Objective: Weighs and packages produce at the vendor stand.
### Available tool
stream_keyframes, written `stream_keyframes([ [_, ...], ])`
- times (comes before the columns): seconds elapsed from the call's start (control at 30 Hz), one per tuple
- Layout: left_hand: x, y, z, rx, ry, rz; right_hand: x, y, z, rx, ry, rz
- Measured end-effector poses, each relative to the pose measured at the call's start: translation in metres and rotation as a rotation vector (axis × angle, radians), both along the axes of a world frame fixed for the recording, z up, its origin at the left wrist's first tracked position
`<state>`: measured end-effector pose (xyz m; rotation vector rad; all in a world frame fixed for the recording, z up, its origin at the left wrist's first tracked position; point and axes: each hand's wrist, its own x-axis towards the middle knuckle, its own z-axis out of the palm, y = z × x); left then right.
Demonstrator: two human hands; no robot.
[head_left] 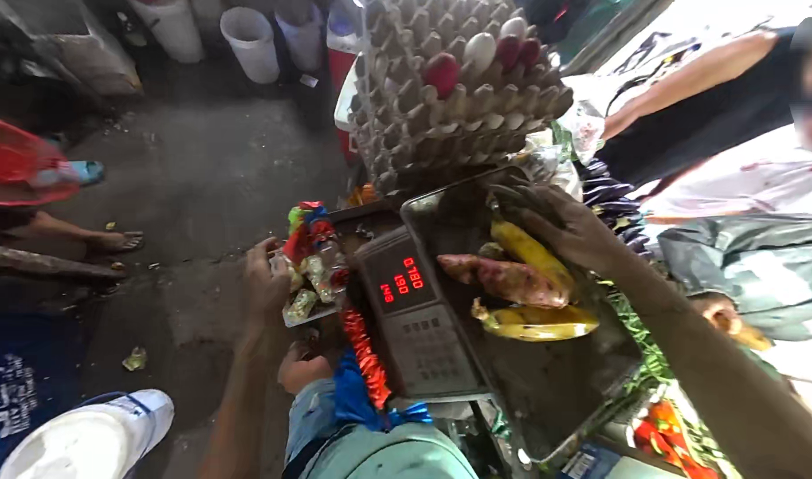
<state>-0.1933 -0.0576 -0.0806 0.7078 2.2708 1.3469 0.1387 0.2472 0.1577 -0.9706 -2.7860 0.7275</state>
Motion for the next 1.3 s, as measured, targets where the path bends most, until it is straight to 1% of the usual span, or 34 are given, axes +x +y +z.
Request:
stream_keyframes([
  [0.07, -0.029, 0.002, -0.019, -0.114, -0.013, -0.074, -0.004, -0.012, 0.004, -0.103, -0.028, -0.05],
  [0.13, -0.049, 0.004, -0.039, -0.208, -0.084, -0.191, -0.005, -0.027, 0.008, -0.185, -0.048, -0.136],
  [0.2, -0.06, 0.007, -0.063, -0.262, -0.144, -0.313, -0.01, -0.04, 0.008, -0.154, -0.063, -0.185],
  [0.27, -0.066, 0.01, -0.08, -0.242, -0.126, -0.396, -0.019, -0.042, 0.004, -0.01, -0.107, -0.146],
  [0.3, -0.067, 0.01, -0.083, -0.204, -0.1, -0.402, -0.022, -0.042, 0.003, 0.048, -0.118, -0.136],
  [0.37, -0.068, 0.01, -0.084, -0.119, -0.054, -0.367, -0.026, -0.041, 0.0, 0.097, -0.13, -0.151],
  [0.43, -0.071, 0.009, -0.09, -0.066, -0.023, -0.345, -0.027, -0.042, 0.002, 0.063, -0.162, -0.216],
  [0.5, -0.075, 0.008, -0.097, 0.001, -0.013, -0.31, -0.026, -0.043, 0.008, 0.012, -0.146, -0.306],
  [0.57, -0.077, 0.003, -0.101, 0.068, -0.008, -0.285, -0.02, -0.053, 0.021, 0.04, -0.112, -0.331],
  [0.6, -0.078, -0.001, -0.101, 0.07, -0.001, -0.289, -0.018, -0.061, 0.03, 0.068, -0.079, -0.353],
  [0.67, -0.078, -0.012, -0.098, -0.006, 0.02, -0.321, -0.016, -0.082, 0.049, 0.158, -0.034, -0.403],
  [0.73, -0.075, -0.025, -0.088, -0.148, 0.037, -0.372, -0.025, -0.118, 0.068, 0.297, 0.0, -0.431],
  [0.8, -0.069, -0.043, -0.08, -0.282, 0.065, -0.451, -0.037, -0.166, 0.077, 0.481, 0.054, -0.407],
  [0.83, -0.065, -0.052, -0.076, -0.339, 0.055, -0.506, -0.043, -0.195, 0.072, 0.551, 0.118, -0.373],
  [0.87, -0.061, -0.061, -0.069, -0.393, 0.025, -0.58, -0.048, -0.225, 0.059, 0.585, 0.206, -0.318],
  [0.9, -0.058, -0.068, -0.056, -0.432, -0.027, -0.681, -0.056, -0.255, 0.039, 0.554, 0.316, -0.248],
  [0.93, -0.054, -0.074, -0.038, -0.439, -0.095, -0.789, -0.066, -0.285, 0.015, 0.448, 0.38, -0.193],
  [0.97, -0.05, -0.079, -0.017, -0.396, -0.174, -0.898, -0.079, -0.311, -0.011, 0.315, 0.376, -0.161],
  [1.0, -0.047, -0.084, 0.006, -0.288, -0.271, -0.996, -0.094, -0.333, -0.036, 0.198, 0.282, -0.146],
  [1.07, -0.041, -0.094, 0.048, 0.061, -0.567, -1.147, -0.119, -0.36, -0.081, -0.052, 0.064, -0.126],
  [1.1, -0.036, -0.098, 0.068, 0.191, -0.681, -1.185, -0.128, -0.369, -0.101, -0.16, 0.083, -0.138],
  [1.13, -0.031, -0.101, 0.083, 0.303, -0.694, -1.199, -0.133, -0.377, -0.118, -0.232, 0.215, -0.175],
  [1.17, -0.026, -0.102, 0.094, 0.405, -0.593, -1.179, -0.137, -0.381, -0.131, -0.272, 0.404, -0.23],
  [1.23, -0.022, -0.102, 0.108, 0.55, -0.196, -1.002, -0.143, -0.382, -0.14, -0.335, 0.739, -0.332],
  [1.27, -0.024, -0.099, 0.111, 0.585, -0.005, -0.886, -0.143, -0.38, -0.136, -0.396, 0.842, -0.351],
  [1.3, -0.029, -0.095, 0.114, 0.584, 0.122, -0.803, -0.14, -0.378, -0.13, -0.479, 0.906, -0.358],
])
